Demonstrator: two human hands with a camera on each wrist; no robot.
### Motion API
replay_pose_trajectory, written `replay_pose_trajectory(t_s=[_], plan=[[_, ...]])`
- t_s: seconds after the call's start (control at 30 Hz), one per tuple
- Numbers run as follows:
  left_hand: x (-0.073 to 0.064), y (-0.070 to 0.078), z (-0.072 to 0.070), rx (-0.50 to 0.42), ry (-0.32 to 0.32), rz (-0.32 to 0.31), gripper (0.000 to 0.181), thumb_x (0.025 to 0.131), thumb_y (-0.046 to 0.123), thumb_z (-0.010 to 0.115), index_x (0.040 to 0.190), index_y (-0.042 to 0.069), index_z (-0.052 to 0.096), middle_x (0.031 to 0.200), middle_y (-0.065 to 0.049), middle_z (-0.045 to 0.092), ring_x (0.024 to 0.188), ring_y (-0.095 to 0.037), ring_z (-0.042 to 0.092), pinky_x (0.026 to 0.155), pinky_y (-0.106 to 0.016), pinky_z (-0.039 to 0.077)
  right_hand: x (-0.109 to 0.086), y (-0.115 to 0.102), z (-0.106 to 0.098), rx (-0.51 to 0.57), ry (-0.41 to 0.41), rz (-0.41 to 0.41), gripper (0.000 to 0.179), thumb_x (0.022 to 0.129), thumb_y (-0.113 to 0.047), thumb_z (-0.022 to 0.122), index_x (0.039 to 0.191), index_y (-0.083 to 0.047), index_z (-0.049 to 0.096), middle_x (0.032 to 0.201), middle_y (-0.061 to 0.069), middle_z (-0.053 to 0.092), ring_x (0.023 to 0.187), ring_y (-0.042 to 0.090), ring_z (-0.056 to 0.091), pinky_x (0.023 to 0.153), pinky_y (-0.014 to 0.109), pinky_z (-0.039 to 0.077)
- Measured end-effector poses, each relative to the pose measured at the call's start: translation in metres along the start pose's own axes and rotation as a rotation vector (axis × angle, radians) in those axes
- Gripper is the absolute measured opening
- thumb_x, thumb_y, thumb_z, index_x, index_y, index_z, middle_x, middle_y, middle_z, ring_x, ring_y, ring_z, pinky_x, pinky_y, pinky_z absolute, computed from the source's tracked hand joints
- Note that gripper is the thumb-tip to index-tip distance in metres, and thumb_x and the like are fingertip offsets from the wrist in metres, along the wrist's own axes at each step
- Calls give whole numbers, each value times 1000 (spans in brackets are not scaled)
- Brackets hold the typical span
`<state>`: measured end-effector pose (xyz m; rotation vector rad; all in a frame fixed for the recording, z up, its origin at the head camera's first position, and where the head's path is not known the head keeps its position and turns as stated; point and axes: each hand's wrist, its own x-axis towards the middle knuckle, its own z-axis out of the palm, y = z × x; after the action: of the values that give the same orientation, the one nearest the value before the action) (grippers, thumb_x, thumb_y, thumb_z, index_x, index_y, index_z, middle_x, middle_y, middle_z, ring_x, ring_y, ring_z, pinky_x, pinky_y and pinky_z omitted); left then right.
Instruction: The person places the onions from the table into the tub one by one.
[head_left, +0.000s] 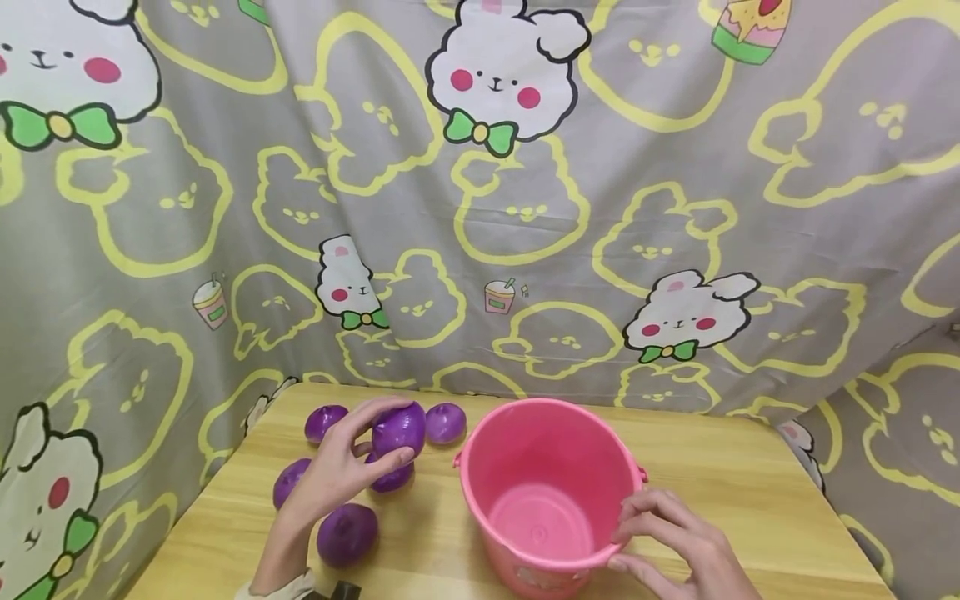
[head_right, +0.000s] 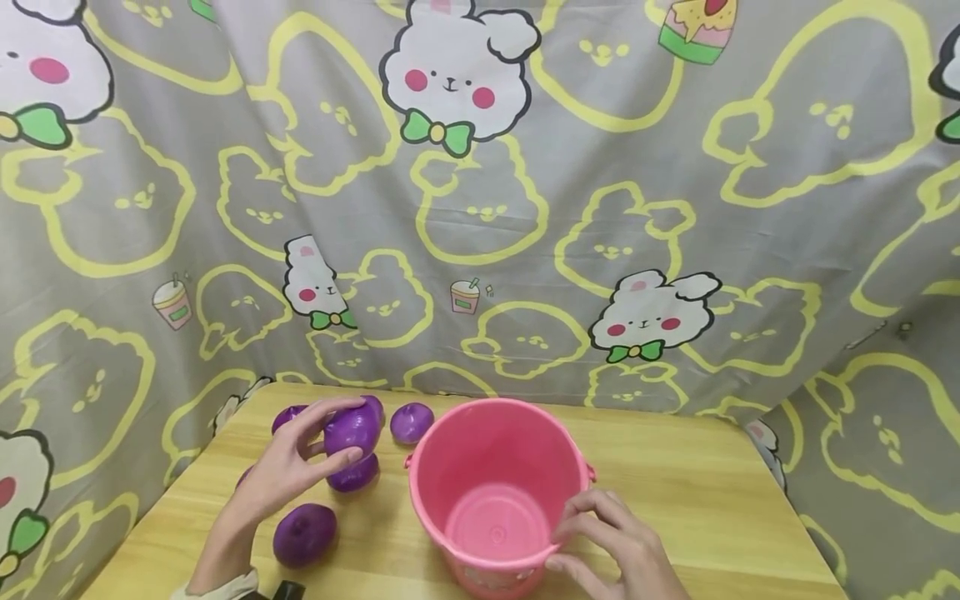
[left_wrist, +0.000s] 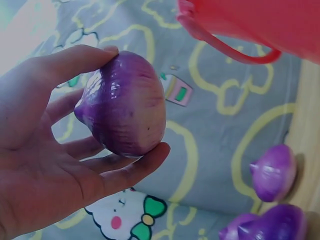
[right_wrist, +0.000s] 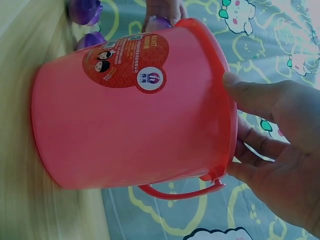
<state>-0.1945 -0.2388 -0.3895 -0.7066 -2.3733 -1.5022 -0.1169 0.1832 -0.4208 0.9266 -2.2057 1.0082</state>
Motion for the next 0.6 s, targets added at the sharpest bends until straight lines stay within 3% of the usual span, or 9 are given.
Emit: replay_pose_trajectory(t_s=[0.27,0.6], plan=[[11,17,6,-86,-12,27,57,90,12,81,142,21,58,146,-4,54,126,-28,60,93,-35,58,-7,0,-1,-19,48,-38,50,66,-10,96,103,-32,72,113,-8,64,106,8,60,96,10,48],[6,27,3,-120,18,61,58,91,3,77,144,18,57,152,-7,47,130,-20,55,99,-33,54,-1,0,1,19,23,-93,45,70,-10,94,104,-28,72,115,-6,64,105,12,60,101,14,46]])
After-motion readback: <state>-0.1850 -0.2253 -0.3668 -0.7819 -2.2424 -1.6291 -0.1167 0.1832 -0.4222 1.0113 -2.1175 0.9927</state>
